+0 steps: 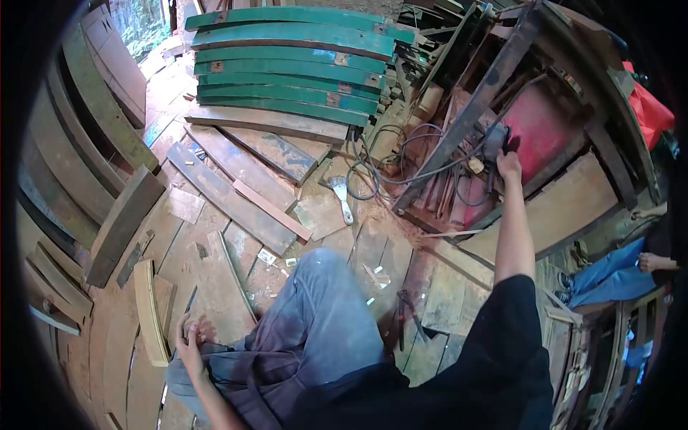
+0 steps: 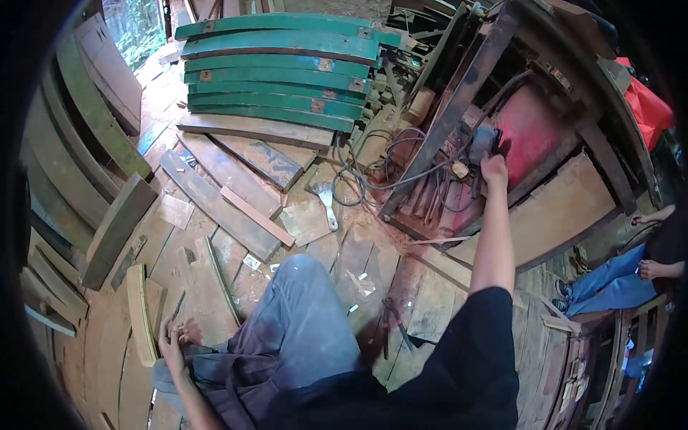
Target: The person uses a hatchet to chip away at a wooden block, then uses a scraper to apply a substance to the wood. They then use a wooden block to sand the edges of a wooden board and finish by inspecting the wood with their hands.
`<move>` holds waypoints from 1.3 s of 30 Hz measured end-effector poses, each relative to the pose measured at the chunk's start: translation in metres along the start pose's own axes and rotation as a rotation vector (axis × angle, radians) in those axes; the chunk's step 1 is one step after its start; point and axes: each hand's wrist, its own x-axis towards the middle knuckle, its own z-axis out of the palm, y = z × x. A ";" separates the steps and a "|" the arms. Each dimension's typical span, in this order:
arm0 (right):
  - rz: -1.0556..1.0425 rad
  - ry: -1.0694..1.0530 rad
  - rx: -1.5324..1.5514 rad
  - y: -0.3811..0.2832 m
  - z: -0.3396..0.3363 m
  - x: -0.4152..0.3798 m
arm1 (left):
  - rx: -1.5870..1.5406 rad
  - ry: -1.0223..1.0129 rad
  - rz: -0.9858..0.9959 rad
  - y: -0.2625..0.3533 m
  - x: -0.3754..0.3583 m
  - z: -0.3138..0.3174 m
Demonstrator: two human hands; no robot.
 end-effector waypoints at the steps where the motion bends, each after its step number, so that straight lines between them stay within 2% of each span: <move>1: 0.049 -0.122 -0.022 -0.003 0.002 0.013 | 0.000 0.015 0.014 -0.003 0.000 -0.003; 5: 0.109 -0.240 -0.095 -0.019 0.024 0.038 | -0.005 0.071 0.004 -0.010 0.003 -0.006; 8: 0.153 -0.248 -0.119 -0.023 0.038 0.048 | -0.005 0.073 -0.004 -0.012 0.010 -0.002; 9: 0.171 -0.311 -0.109 -0.024 0.033 0.045 | -0.010 0.055 -0.013 -0.014 0.014 -0.003; 12: 0.195 -0.307 0.028 -0.020 0.038 0.047 | -0.013 0.042 0.002 -0.020 0.020 -0.003; 16: 0.206 -0.147 0.153 -0.013 0.040 0.030 | 0.004 0.013 0.012 -0.016 0.019 -0.003; 19: 0.081 0.052 0.330 -0.002 0.053 0.018 | 0.000 0.050 -0.007 -0.012 0.015 -0.002; 20: -0.050 0.230 0.431 -0.003 0.051 0.002 | 0.002 0.048 -0.005 -0.014 0.015 -0.003; 22: -0.178 0.277 0.560 0.003 0.049 -0.008 | 0.011 0.039 -0.002 -0.015 0.016 -0.006; 25: -0.215 0.245 0.939 0.000 0.018 -0.048 | -0.025 0.039 0.007 -0.017 0.016 -0.006; 28: -0.312 0.416 0.895 0.006 0.001 -0.081 | 0.006 0.051 0.004 -0.017 0.017 -0.001; 30: -0.339 0.378 0.946 0.009 -0.014 -0.104 | 0.003 0.043 0.000 -0.018 0.018 -0.004; 34: -0.401 0.442 0.958 0.008 -0.022 -0.124 | -0.048 0.012 0.018 -0.022 0.019 -0.009; 37: -0.393 0.465 0.870 0.006 -0.025 -0.110 | -0.026 0.000 0.032 -0.026 0.021 -0.016; 39: -0.328 0.392 0.803 0.011 -0.022 -0.087 | -0.001 0.035 0.027 -0.023 0.019 -0.013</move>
